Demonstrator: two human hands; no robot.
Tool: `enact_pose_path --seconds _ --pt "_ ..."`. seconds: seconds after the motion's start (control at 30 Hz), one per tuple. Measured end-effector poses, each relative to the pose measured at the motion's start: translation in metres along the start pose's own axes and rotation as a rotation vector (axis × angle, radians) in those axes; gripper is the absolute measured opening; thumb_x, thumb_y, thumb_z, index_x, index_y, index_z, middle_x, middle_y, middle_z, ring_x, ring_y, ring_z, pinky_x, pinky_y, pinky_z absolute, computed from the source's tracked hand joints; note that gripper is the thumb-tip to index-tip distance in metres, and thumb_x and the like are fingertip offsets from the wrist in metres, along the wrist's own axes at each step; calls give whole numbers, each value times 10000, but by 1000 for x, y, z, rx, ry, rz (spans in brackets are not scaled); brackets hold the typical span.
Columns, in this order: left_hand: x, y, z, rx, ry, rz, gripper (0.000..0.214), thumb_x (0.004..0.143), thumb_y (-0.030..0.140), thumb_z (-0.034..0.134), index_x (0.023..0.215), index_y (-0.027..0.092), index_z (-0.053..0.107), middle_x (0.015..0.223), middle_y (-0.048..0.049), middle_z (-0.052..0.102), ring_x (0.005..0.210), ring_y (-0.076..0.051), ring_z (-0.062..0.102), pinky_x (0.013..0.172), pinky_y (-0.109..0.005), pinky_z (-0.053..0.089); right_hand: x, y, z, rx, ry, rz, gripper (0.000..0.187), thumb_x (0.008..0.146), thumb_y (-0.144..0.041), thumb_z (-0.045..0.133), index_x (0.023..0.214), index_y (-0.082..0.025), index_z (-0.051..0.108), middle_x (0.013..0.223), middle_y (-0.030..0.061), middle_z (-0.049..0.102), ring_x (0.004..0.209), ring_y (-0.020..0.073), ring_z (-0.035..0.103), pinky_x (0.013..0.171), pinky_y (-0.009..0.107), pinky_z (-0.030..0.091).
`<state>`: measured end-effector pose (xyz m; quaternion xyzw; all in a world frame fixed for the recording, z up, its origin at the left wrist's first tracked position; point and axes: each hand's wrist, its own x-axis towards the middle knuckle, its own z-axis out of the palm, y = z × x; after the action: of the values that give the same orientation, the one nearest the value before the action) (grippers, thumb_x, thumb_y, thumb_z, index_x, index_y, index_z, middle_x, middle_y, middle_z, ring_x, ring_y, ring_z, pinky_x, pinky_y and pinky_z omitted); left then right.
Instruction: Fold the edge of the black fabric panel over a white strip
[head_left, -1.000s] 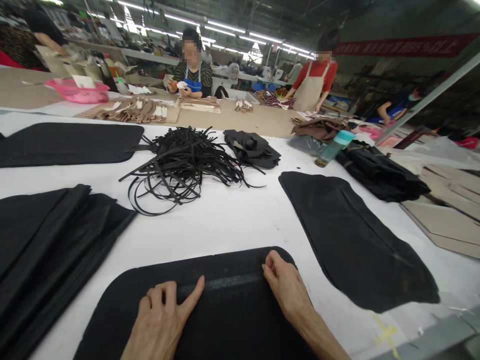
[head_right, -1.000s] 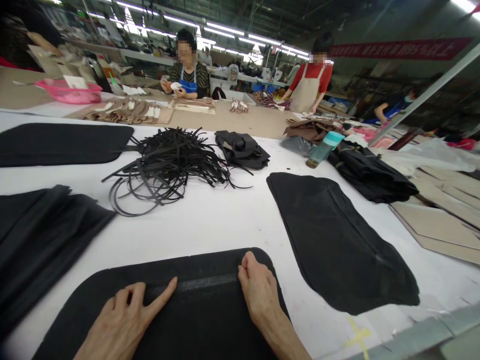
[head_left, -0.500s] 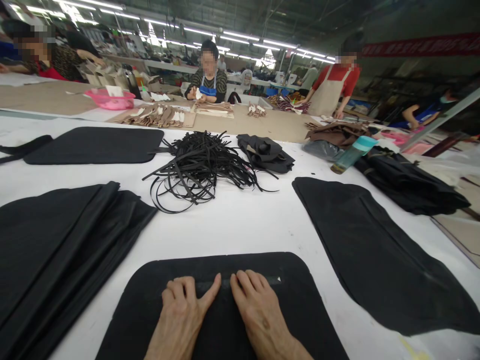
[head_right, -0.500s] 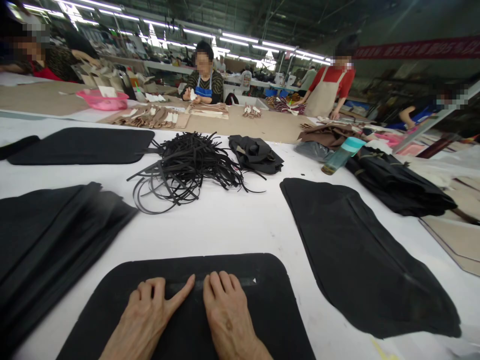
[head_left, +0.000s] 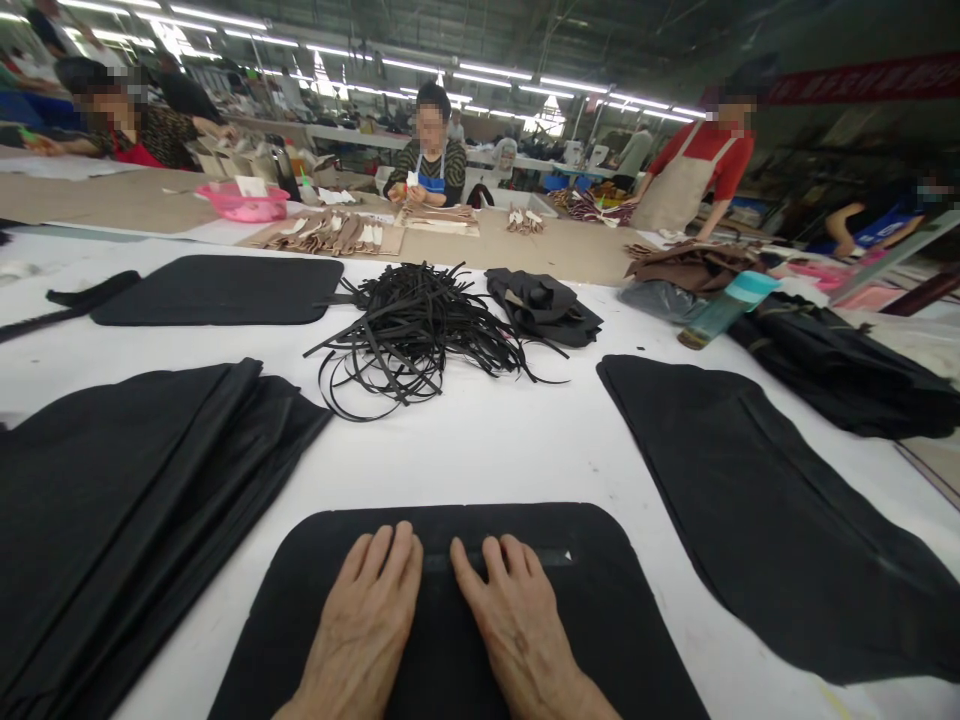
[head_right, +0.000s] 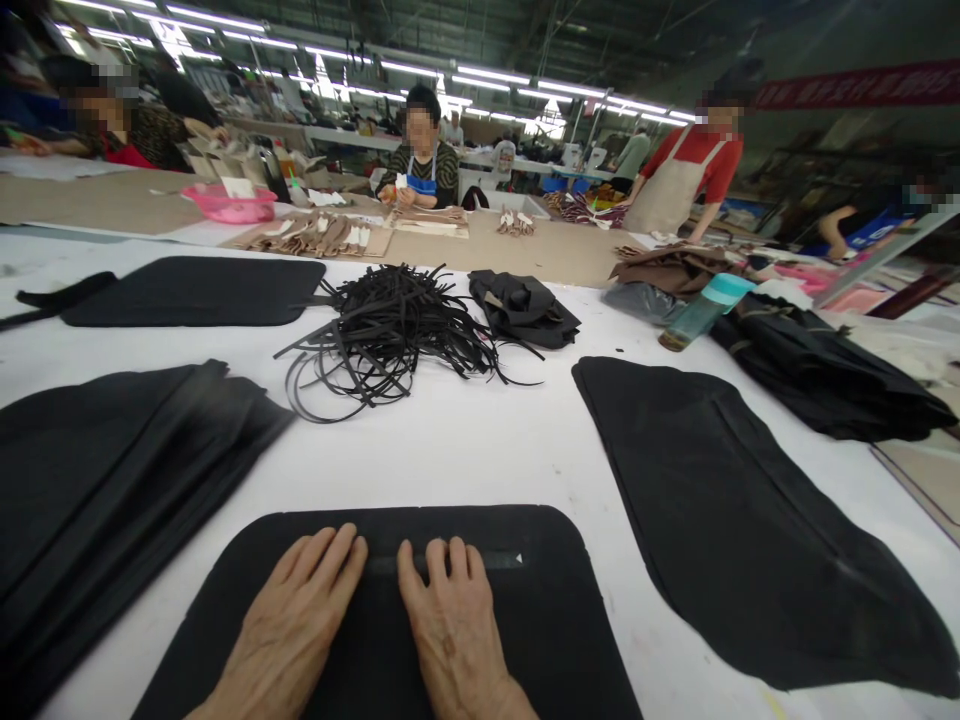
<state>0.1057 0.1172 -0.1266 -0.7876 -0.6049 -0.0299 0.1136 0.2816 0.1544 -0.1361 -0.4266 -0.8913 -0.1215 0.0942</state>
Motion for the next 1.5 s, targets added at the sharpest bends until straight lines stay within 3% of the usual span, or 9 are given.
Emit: enact_pose_path --seconds 0.17,0.3,0.63,0.97,1.17,1.27,1.37,1.4,1.5 --pt "10 19 12 -57 -88 171 528 749 -6 359 1233 149 501 1200 -83 589 1101 -215 517 931 -356 435 -4 2 2 6 48 -3 486 687 -112 608 1164 -162 530 977 85 599 906 269 520 856 430 392" --pt "6 18 15 -16 -82 177 569 722 -26 342 1247 145 482 1212 -89 570 1103 -228 509 924 -370 446 -15 23 2 52 53 5 391 723 -93 586 1110 -138 548 964 66 604 871 220 527 863 388 380" --pt "23 30 -6 68 -116 137 617 738 3 399 1298 260 413 1088 -143 577 938 -285 575 789 -452 487 -40 65 -8 41 -8 85 399 734 1 479 1095 -131 587 1005 82 615 911 231 538 850 375 425" --pt "-31 -37 7 66 -22 74 575 692 -112 337 1137 152 589 1116 -83 629 1021 -209 570 876 -307 492 -60 93 -7 19 -33 140 356 753 19 456 1040 -134 603 998 97 598 907 240 533 828 388 441" --pt "-36 -62 -8 65 17 -93 514 712 -101 340 1045 154 637 1075 -88 649 972 -216 607 803 -319 539 -49 95 -17 -78 -64 264 291 784 22 440 917 -154 630 982 106 616 892 258 549 800 412 428" --pt "-27 -43 -13 -95 109 -33 427 768 -27 350 1034 158 628 1037 -81 662 946 -199 612 831 -330 528 -23 76 -24 24 -45 245 262 808 -16 469 956 -172 617 1011 90 613 912 244 547 812 391 420" --pt "-20 -6 0 -334 216 220 398 785 68 374 1116 174 569 1135 -72 627 1090 -199 541 942 -334 461 11 51 -26 176 -64 169 216 827 -74 512 981 -197 598 1044 62 601 911 217 547 801 352 420" --pt "-19 5 7 -374 228 338 384 794 113 397 1143 167 547 1176 -81 607 1142 -215 506 972 -351 438 23 44 -25 206 -76 150 210 820 -93 539 992 -202 591 1056 58 595 909 211 548 785 339 424" --pt "-16 25 24 -435 160 473 373 814 213 466 1181 161 497 1264 -107 547 1205 -242 452 1000 -392 408 48 34 -19 231 -131 139 212 770 -139 636 965 -207 588 1003 47 601 874 211 550 733 320 424"
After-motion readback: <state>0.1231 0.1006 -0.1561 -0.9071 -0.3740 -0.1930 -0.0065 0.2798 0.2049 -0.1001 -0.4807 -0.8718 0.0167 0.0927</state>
